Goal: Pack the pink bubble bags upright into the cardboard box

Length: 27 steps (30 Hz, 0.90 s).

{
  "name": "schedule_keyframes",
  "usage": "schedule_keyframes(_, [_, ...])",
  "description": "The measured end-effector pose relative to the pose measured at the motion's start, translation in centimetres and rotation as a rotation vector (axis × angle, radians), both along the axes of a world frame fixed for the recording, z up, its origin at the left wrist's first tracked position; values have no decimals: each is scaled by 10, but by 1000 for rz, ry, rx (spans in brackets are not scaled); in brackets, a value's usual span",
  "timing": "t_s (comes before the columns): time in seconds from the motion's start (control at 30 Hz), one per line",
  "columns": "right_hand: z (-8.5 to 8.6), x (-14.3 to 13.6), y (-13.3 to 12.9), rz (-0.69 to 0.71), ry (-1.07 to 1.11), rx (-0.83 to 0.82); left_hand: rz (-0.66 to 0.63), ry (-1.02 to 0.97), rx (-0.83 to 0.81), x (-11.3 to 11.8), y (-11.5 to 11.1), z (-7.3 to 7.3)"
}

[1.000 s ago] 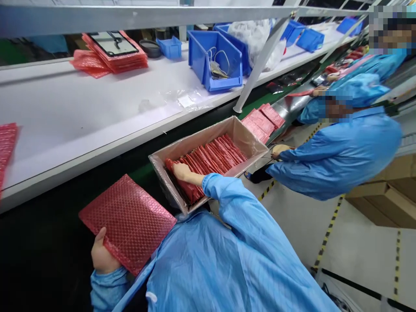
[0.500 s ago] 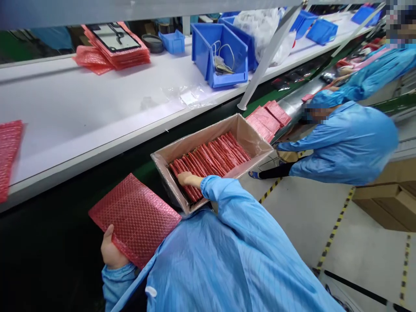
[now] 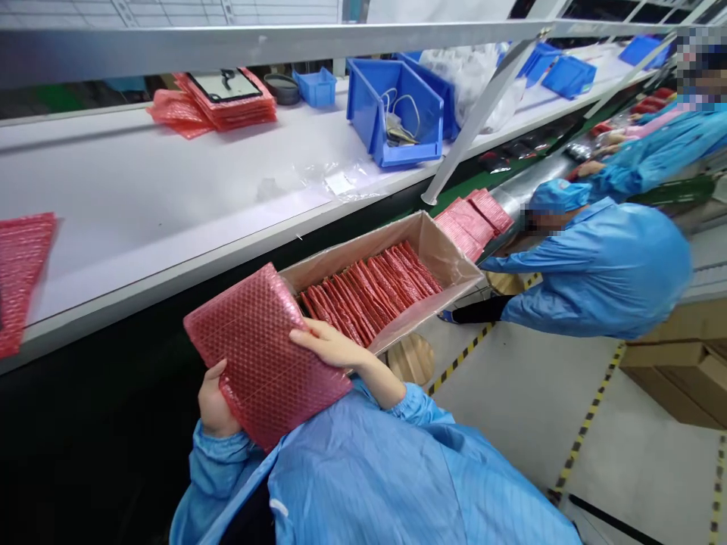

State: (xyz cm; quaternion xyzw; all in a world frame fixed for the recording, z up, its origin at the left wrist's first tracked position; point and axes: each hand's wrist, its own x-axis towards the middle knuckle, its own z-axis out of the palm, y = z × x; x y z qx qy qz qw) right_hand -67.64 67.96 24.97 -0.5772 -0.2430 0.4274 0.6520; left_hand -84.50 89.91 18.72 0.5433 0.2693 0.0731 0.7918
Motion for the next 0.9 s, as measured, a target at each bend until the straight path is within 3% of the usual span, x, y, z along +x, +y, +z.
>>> schedule_keyframes(0.07, [4,-1,-23,-275,33,-58,-120,2,25,23,-17,7])
schedule_keyframes(0.17, [16,13,-68,-591,-111,-174,-236,6,132,43,-41,8])
schedule_keyframes(0.27, [31,31,-101,-671,-357,-270,-361,16,727,44,-55,-2])
schedule_keyframes(0.3, [33,36,-105,-646,-431,-319,-401,34,909,41,-57,-7])
schedule_keyframes(0.37, [30,43,-100,-553,-547,-450,-445,95,1067,36,-60,-15])
schedule_keyframes(0.47, [9,52,-65,-331,-640,-654,-442,117,1055,28,-60,-22])
schedule_keyframes(0.6, [-32,56,-2,-26,-722,-932,-449,99,1042,23,-64,-29])
schedule_keyframes(0.7, [-54,55,27,83,-783,-1056,-441,115,1011,22,-67,-32])
schedule_keyframes(0.8, [-57,63,30,148,-855,-1095,-455,133,986,23,-68,-34])
schedule_keyframes(0.9, [-48,76,18,187,-870,-1156,-460,143,955,24,-69,-35])
